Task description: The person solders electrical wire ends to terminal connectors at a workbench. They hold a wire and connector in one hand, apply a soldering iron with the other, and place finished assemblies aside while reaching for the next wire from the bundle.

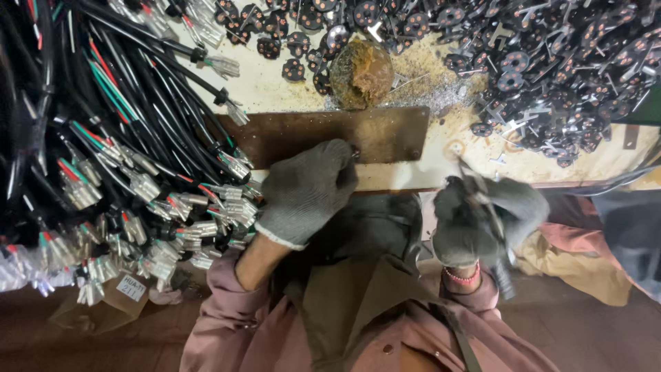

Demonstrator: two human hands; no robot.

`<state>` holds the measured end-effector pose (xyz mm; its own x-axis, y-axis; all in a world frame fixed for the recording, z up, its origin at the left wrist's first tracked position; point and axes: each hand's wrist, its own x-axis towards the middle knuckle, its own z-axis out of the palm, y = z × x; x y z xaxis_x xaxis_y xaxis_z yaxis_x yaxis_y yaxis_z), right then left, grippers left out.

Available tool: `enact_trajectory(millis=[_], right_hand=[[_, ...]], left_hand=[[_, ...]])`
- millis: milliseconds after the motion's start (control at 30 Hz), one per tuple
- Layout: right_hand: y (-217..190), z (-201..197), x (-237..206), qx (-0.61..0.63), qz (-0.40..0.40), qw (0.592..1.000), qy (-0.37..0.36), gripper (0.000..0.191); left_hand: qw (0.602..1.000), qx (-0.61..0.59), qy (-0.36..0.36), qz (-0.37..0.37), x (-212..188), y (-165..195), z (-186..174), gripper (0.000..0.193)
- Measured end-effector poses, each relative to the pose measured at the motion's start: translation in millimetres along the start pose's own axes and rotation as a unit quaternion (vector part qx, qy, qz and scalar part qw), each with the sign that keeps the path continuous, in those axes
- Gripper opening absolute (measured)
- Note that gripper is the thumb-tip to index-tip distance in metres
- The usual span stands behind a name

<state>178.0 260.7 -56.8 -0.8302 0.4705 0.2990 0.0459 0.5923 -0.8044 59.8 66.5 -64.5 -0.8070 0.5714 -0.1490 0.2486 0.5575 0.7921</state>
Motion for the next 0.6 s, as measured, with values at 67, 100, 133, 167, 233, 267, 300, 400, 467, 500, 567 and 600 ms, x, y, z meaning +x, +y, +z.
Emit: enact_trajectory(millis=[67, 100, 133, 167, 233, 267, 300, 400, 467, 500, 567, 600], right_hand=[[-3, 8, 5, -0.032, 0.036, 0.992, -0.115, 0.027], [-3, 11, 8, -0.044, 0.051, 0.984, -0.166, 0.027], [-2, 12, 10, -0.033, 0.049, 0.985, -0.165, 0.026], [0, 13, 13, -0.024, 0.051, 0.984, -0.169, 0.026], [2, 8, 13, -0.012, 0.052, 0.984, -0.169, 0.026], [2, 6, 10, -0.014, 0.047, 0.984, -0.173, 0.025], [4, 2, 9, -0.016, 0.044, 0.983, -0.178, 0.025], [8, 4, 4, -0.038, 0.021, 0.979, -0.200, 0.024], [10, 7, 6, -0.034, 0.027, 0.976, -0.211, 0.024], [11, 8, 9, -0.024, 0.027, 0.977, -0.212, 0.024], [5, 10, 16, -0.030, 0.022, 0.975, -0.217, 0.023], [0, 12, 19, -0.047, 0.021, 0.974, -0.220, 0.019]], left_hand=[[0.999, 0.019, 0.025, -0.018, -7, 1, -2, 0.008], [1.000, 0.018, 0.024, -0.010, -7, 1, -1, 0.008], [1.000, 0.017, 0.024, -0.003, -7, 1, 3, 0.008], [1.000, 0.013, 0.021, 0.003, -6, 1, 7, 0.009], [0.999, 0.010, 0.031, -0.011, -7, 1, 11, 0.008], [0.999, 0.009, 0.037, -0.020, -6, 0, 13, 0.008], [0.999, 0.008, 0.025, -0.023, -6, 1, 13, 0.008], [1.000, 0.003, 0.005, -0.007, 0, -1, 15, 0.011], [1.000, -0.005, 0.019, 0.009, 4, -1, 18, 0.011], [1.000, -0.018, 0.019, 0.015, 5, 0, 20, 0.010], [0.999, -0.036, 0.026, 0.026, 5, -1, 22, 0.010], [0.999, -0.031, 0.010, 0.013, 5, -1, 23, 0.010]])
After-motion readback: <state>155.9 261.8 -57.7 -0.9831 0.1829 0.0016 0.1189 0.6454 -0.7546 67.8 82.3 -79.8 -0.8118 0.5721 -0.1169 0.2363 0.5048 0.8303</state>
